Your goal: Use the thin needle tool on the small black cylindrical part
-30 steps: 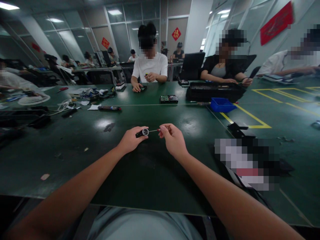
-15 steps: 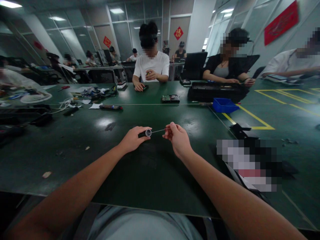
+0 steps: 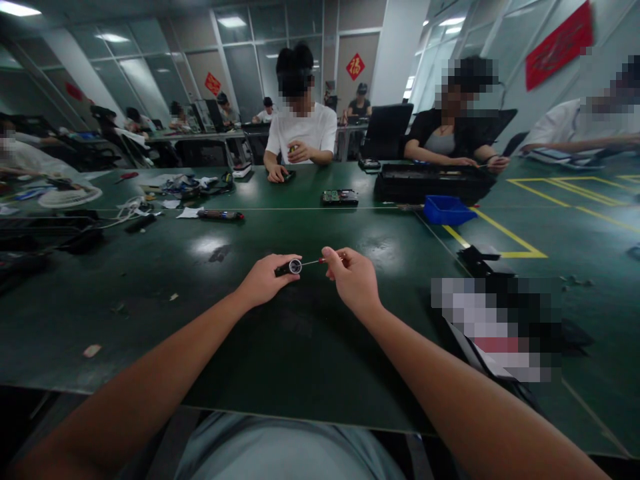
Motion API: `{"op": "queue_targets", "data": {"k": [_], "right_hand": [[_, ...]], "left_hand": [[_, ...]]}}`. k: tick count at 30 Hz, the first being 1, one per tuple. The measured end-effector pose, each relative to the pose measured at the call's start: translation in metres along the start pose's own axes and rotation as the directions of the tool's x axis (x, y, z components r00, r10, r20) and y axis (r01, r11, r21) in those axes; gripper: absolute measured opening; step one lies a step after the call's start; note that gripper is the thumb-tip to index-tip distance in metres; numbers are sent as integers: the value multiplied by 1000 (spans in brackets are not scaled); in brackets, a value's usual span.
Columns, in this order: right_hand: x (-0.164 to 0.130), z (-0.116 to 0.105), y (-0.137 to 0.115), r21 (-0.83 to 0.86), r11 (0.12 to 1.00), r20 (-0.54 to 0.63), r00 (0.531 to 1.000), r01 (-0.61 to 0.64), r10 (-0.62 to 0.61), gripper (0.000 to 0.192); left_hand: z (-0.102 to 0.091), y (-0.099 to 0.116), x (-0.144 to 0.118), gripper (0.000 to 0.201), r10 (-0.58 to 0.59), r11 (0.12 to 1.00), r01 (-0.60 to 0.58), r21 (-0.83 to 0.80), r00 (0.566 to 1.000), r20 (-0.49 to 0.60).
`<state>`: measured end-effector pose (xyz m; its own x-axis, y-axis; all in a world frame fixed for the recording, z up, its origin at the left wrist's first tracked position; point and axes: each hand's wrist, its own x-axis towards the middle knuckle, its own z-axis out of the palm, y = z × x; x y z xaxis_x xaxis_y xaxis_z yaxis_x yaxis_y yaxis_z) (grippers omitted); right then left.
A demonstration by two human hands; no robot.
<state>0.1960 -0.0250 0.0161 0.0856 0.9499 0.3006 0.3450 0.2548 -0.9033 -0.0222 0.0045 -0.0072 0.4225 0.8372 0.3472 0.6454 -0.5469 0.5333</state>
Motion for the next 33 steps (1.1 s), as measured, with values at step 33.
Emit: {"op": "queue_targets", "data": {"k": [33], "right_hand": [[13,9,26,574,732,135,924,-367,357,26]], "left_hand": [[0,2,2,40,102,994,-103,26,994,37]]}}
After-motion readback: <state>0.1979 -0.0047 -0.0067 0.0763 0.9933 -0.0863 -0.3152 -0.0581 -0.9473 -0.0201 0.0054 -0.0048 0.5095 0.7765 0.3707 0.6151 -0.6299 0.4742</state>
